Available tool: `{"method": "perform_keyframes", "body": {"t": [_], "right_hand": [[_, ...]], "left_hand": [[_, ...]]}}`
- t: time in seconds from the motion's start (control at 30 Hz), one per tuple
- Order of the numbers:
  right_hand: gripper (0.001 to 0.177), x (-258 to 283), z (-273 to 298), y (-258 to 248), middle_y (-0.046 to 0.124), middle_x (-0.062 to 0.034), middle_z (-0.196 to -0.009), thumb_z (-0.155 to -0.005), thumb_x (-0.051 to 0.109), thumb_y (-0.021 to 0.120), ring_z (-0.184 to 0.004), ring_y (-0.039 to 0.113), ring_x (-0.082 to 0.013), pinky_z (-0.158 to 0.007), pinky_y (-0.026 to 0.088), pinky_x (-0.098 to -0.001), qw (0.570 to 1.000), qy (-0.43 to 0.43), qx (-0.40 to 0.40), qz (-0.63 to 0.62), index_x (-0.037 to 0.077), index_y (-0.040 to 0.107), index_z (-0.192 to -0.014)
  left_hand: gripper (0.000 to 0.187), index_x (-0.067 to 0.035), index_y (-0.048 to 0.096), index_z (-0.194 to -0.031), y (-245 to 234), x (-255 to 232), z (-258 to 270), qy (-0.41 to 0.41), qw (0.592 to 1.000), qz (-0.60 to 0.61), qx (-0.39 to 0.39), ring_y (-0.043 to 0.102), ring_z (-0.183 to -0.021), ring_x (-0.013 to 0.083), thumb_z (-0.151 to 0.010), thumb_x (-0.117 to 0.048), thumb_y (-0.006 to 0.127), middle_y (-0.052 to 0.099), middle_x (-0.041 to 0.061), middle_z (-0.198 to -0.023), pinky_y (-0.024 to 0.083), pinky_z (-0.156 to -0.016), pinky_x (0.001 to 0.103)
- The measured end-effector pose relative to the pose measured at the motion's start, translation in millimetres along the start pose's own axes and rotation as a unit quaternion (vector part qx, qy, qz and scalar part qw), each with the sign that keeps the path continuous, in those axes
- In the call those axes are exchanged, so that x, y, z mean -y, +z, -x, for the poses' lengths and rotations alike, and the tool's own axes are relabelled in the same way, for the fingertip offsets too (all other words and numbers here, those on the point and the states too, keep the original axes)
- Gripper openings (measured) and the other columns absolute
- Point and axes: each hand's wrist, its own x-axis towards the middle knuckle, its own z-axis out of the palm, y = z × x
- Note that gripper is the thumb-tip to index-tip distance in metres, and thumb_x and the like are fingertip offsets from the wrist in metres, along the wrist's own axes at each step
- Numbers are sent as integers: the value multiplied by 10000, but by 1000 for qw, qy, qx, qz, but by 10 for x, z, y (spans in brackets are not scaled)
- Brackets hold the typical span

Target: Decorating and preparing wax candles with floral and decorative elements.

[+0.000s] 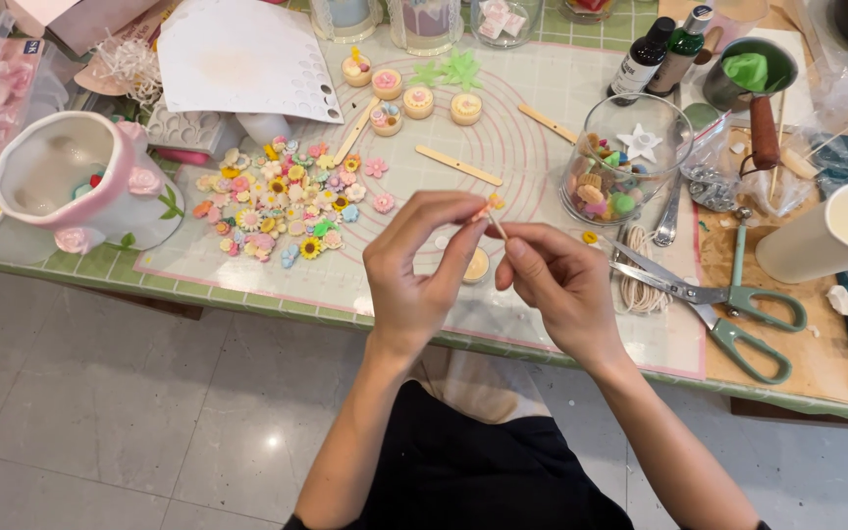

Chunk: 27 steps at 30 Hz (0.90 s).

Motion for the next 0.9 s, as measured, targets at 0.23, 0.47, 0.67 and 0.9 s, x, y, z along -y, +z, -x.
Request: {"method": "perform_keyframes", "body": {"t": [0.23, 0.47, 0.67, 0.9], "right_hand": [[255, 29, -204, 5, 629, -29, -789, -1096, 117, 553, -586, 392, -21, -504, 291, -199, 996, -67, -41, -53, -11, 663, -1287], [244, -212, -205, -40, 613, -30, -796, -1113, 120, 552, -609, 402, -32, -525, 306, -215, 989, -104, -64, -81, -11, 656, -1290], [229, -314, -168, -100, 600, -30, -791, -1118, 125, 550, -614, 409, -36, -528, 303, -218, 986, -120, -76, -90, -12, 650, -1272], [222, -351, -126, -130, 601, -38, -791, -1120, 122, 554, -615, 418, -41, -529, 307, -218, 983, -129, -83, -103, -7, 642, -1277]], "left_hand": [[218, -27, 677, -1175, 51, 12, -343, 120, 990, -53, 45, 730, -983, 191, -986, 68, 728, 705, 96, -1142, 599, -859, 268], [238, -31, 668, -1187, 127, 66, -370, 139, 985, -67, 83, 734, -1014, 205, -983, 81, 717, 687, 89, -1152, 614, -800, 278], [262, -44, 665, -1190, 162, 65, -370, 164, 977, -77, 108, 717, -1021, 213, -968, 78, 730, 676, 76, -1141, 608, -799, 281], [288, -52, 665, -1201, 178, 36, -383, 212, 963, -120, 116, 689, -1045, 247, -950, 43, 768, 669, 75, -1154, 569, -862, 331]]}}
